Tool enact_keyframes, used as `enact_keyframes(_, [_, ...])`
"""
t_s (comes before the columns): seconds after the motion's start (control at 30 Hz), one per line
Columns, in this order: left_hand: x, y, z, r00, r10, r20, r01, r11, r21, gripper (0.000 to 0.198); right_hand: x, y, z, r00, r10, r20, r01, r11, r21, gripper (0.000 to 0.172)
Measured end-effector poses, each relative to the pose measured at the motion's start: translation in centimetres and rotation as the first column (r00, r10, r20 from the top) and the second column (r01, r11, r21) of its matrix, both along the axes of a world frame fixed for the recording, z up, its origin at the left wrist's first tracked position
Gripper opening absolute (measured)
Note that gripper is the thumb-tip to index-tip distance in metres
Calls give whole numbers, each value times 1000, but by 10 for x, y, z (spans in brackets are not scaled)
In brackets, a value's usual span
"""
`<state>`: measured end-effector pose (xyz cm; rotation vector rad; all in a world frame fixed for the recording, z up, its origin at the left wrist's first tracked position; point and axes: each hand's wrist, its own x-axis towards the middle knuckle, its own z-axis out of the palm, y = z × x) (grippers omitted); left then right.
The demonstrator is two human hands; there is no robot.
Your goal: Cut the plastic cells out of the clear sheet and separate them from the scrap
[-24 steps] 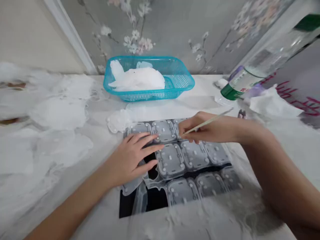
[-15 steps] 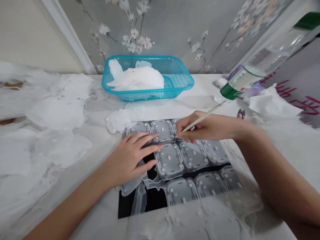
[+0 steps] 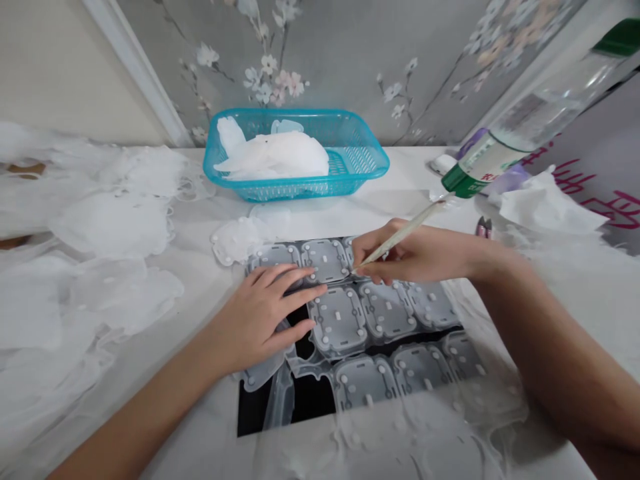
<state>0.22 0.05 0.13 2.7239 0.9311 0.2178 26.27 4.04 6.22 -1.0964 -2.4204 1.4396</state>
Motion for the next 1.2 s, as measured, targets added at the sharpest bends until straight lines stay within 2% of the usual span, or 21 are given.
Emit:
enact_keyframes(0.3, [-1, 0, 0, 1000, 7, 14, -7, 1000, 0, 41, -3, -2, 1, 1000, 0, -29, 1, 999, 49, 9])
enact_keyframes(0.6, [-2, 0, -1, 1000, 9, 0, -9, 1000, -1, 41, -7, -2, -7, 997, 69, -27, -66, 993, 99, 10])
enact_keyframes(0.87, [-1, 0, -1, 1000, 8, 0, -8, 1000, -8, 41, -9, -6, 3, 993, 89, 76, -103, 976, 191, 14])
enact_keyframes(1.2, [-1, 0, 1, 1000, 10, -4, -10, 1000, -12, 41, -4, -7, 6, 987, 53, 154, -85, 975, 206, 16])
